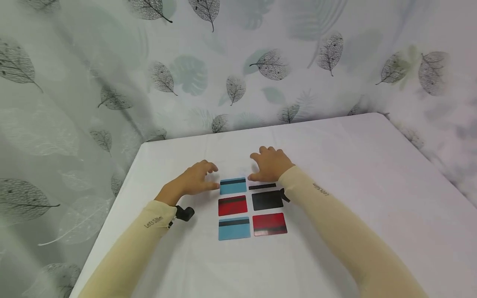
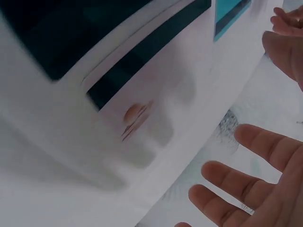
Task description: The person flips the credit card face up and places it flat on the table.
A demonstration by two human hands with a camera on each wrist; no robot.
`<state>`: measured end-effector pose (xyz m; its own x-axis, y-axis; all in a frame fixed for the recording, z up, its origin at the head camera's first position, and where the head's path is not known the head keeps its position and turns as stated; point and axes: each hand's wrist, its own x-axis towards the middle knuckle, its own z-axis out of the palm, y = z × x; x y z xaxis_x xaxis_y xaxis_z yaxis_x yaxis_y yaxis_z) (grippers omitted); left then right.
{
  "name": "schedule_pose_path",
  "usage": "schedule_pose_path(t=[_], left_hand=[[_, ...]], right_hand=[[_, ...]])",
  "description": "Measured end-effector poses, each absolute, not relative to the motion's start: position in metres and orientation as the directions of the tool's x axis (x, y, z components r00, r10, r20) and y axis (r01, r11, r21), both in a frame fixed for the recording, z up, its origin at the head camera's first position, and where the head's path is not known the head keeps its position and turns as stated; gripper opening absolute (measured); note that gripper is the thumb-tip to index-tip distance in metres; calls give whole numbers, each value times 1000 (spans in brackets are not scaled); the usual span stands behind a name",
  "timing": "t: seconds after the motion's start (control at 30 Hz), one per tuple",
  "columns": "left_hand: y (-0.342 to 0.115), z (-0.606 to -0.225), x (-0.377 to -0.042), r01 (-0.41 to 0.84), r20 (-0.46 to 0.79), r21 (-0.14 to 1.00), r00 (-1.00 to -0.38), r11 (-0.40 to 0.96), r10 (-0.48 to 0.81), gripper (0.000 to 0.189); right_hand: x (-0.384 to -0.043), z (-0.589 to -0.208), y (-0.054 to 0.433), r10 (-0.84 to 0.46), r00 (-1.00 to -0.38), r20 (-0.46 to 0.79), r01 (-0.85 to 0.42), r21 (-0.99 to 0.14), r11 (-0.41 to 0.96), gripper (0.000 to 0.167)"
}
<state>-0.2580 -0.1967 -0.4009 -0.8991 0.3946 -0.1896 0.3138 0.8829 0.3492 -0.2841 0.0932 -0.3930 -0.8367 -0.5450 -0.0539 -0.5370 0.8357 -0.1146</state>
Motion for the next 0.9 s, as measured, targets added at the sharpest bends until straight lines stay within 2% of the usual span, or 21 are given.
schedule_pose_path(t=[0.17,0.4,0.9], left_hand=[[-187,-402,-255,370,-204,328,-871,869,447,57],[-182,-401,-254,395,-209,290,-863,872,460,57],[-170,-415,-264,421,-232,194,-858,886,458,54]], right_hand=[[-279,-395,77,-607,-792,-68,-600,-99,794,70],[-275,-397,62,-649,-754,-99,-644,-77,761,63],[-279,-408,54,-625,-767,-146,-617,-99,780,57]])
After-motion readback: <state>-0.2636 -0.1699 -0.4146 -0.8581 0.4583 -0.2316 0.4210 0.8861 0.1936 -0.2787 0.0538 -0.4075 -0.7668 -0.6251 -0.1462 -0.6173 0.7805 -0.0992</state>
